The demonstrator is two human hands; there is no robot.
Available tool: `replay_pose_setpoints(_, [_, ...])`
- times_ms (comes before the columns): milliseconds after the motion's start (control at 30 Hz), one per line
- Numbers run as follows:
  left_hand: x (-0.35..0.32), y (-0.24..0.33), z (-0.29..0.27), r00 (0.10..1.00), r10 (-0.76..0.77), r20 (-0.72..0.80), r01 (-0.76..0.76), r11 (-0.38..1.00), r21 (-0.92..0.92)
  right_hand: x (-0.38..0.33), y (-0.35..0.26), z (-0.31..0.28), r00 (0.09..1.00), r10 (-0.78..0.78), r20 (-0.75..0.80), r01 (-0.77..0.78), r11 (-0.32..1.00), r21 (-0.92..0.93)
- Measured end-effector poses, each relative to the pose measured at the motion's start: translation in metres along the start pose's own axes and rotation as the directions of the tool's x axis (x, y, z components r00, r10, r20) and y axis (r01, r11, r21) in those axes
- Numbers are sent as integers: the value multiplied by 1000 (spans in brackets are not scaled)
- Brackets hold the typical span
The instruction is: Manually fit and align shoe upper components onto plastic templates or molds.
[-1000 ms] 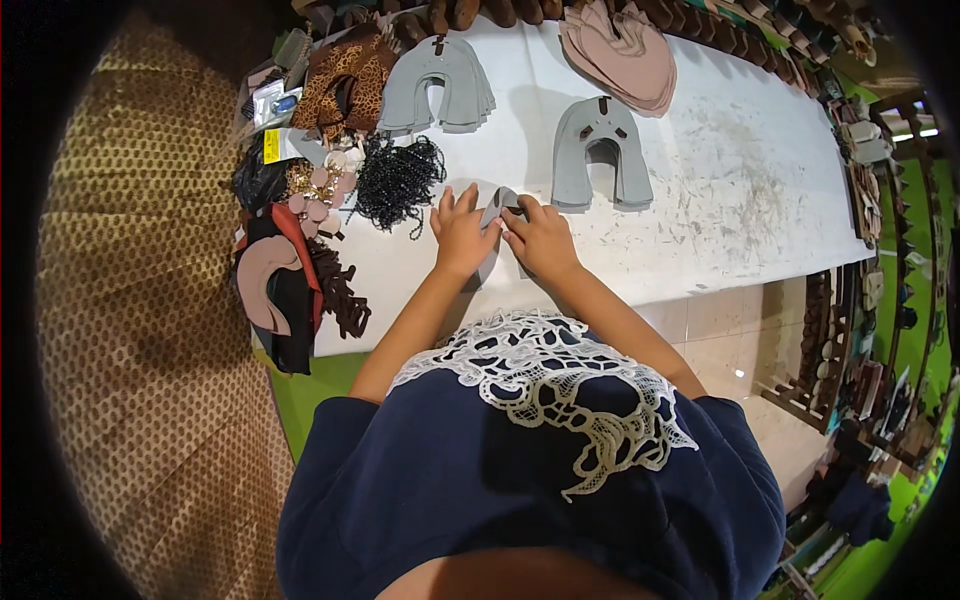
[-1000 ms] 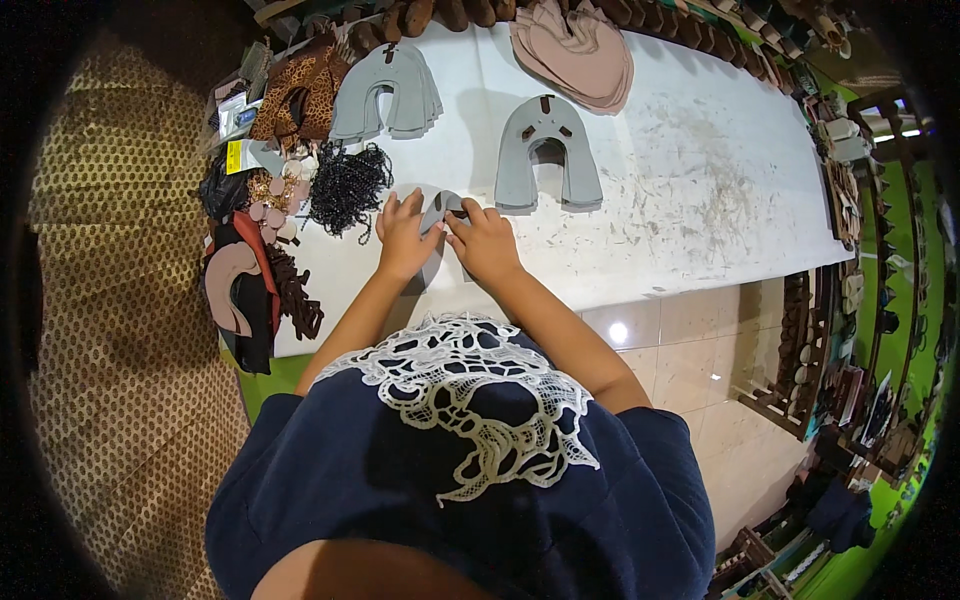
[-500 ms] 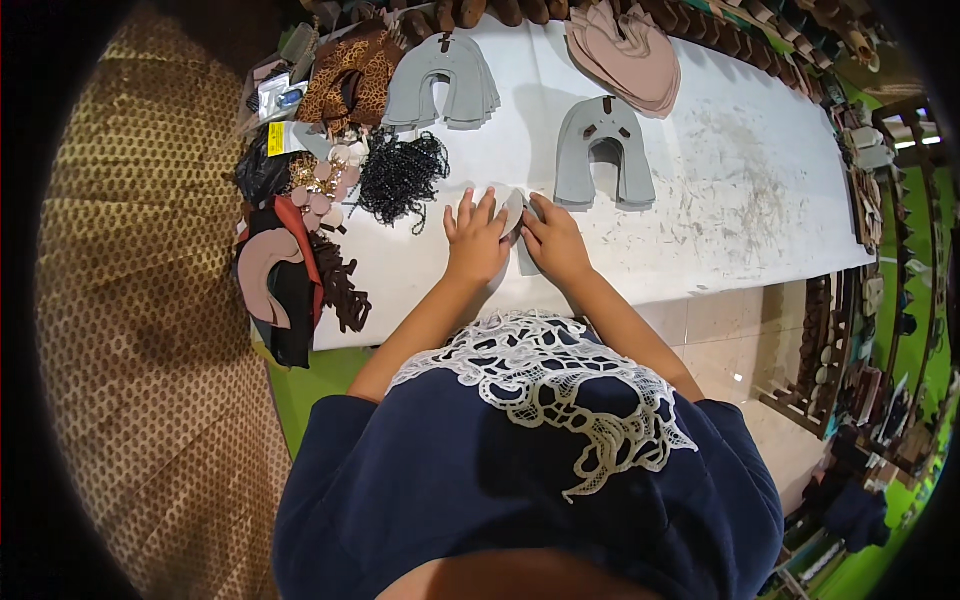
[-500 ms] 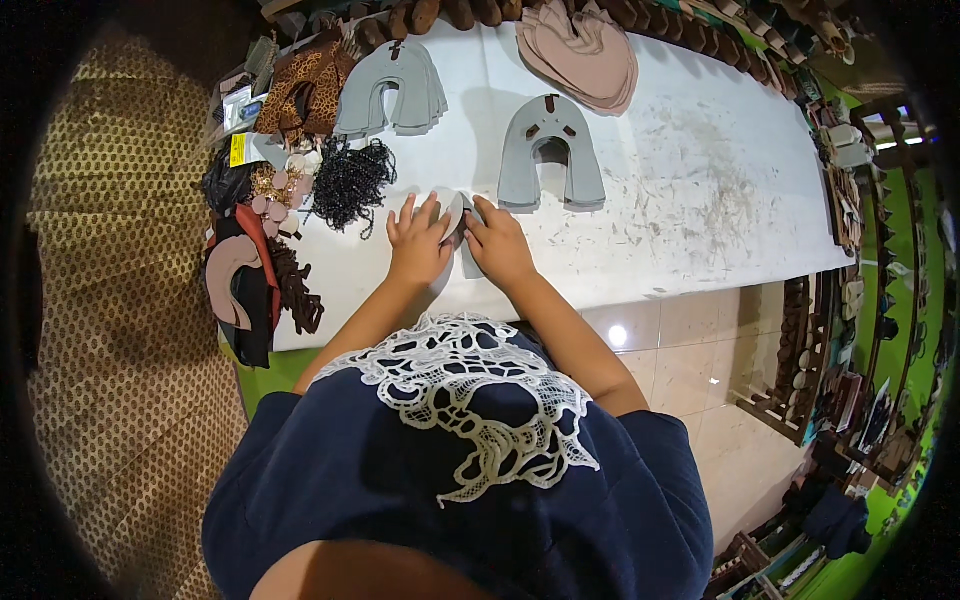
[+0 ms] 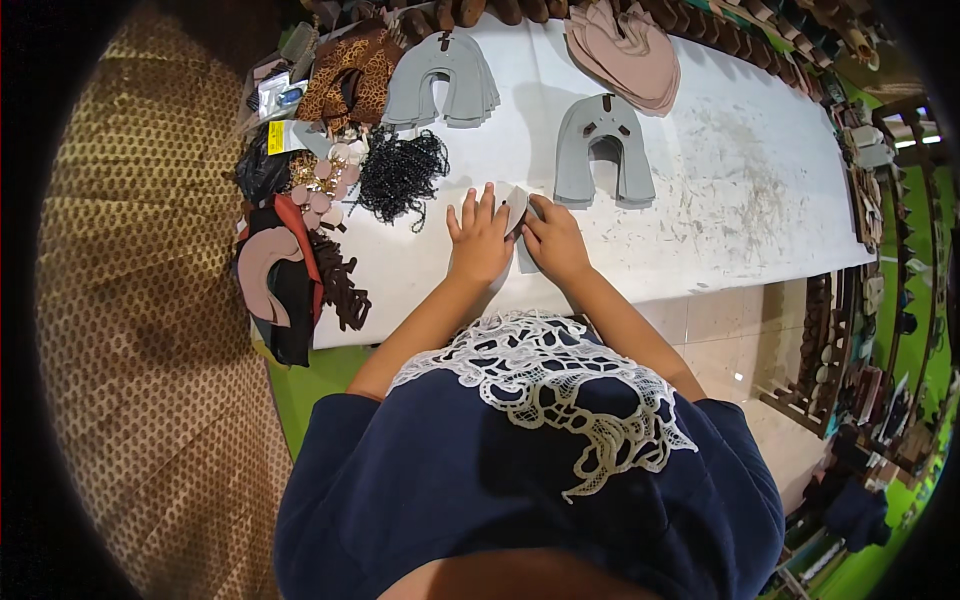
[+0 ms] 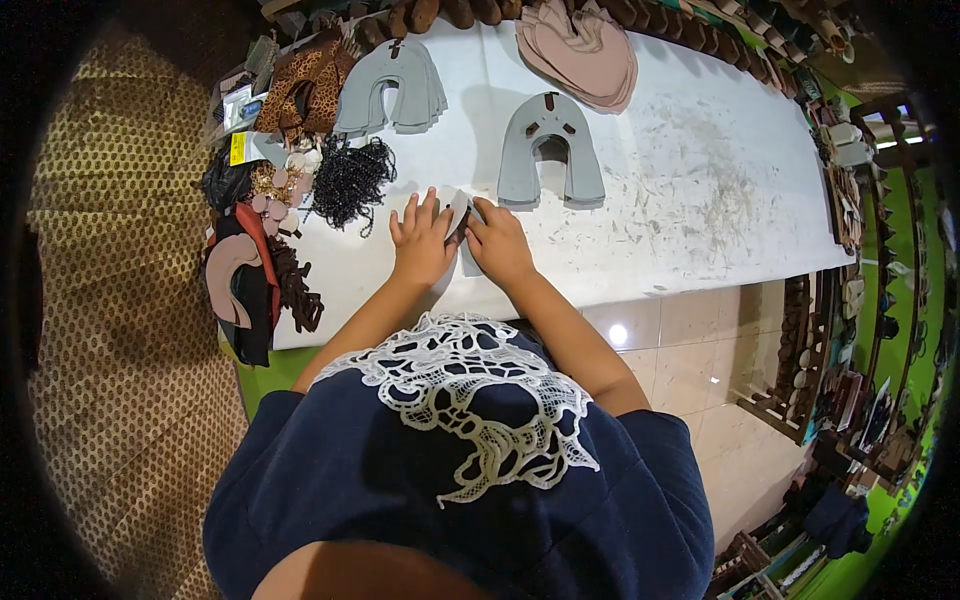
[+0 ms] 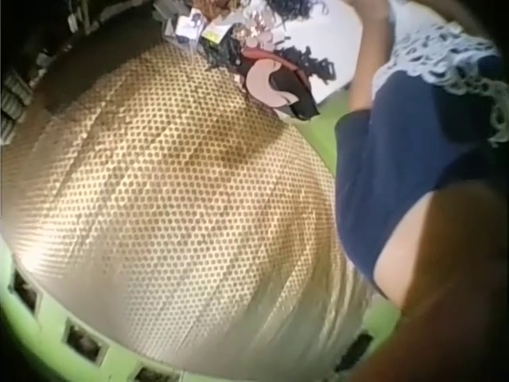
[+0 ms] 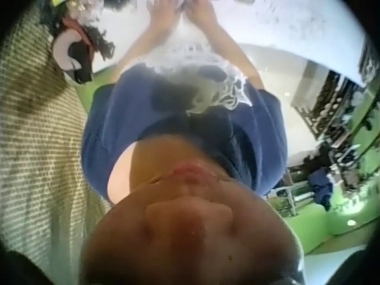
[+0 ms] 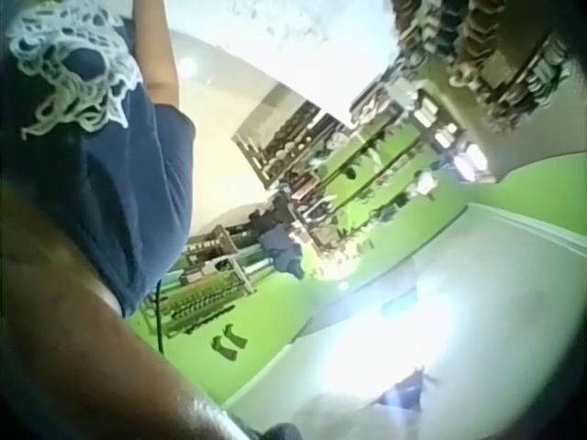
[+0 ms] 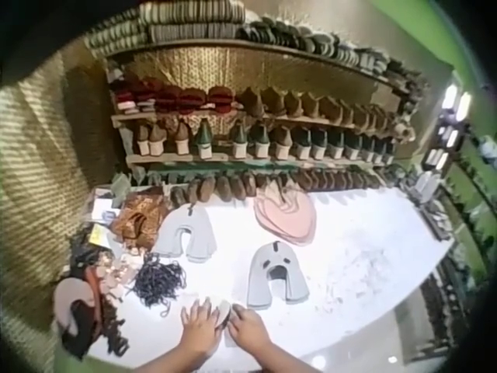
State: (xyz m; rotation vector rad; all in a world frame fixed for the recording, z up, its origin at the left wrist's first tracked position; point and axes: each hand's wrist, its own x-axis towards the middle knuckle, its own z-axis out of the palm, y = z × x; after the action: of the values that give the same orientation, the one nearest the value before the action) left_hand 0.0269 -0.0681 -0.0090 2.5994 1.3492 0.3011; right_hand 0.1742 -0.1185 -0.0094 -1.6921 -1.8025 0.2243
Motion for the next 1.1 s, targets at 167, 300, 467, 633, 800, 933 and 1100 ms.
replay_pose_setpoints(167, [-8,5,3,998,-59,26,60,996,-68,0,0,1,1000,-4,-12,4,1000,-3])
replay_pose_setpoints(300, [-3,0,-4,994,-96,45,103,969,-225,-1,1,1,1000,-6,-21,6,1000,-2])
replay_pose_setpoints(467, [26,-29,-11,994,-76,83,100,939,-328,-1,1,1,1000,-11,-5,11,1000,-8])
replay_pose_setpoints(633, [56,-39,-16,985,-18,169,48,984,-174,-2,1,1,1000,-9,-9,9,1000,-16])
replay_pose_setpoints(800, [57,-39,-11,997,-4,80,20,980,-196,-2,0,1,1000,21,8,-21,1000,4])
replay_pose_setpoints(933, [58,-36,-9,995,-6,98,24,983,-184,-2,1,1,1000,13,-1,-13,1000,-12])
replay_pose_setpoints(1100, [60,-42,-1,993,6,120,12,988,-154,-1,1,2,1000,-3,0,3,1000,-13])
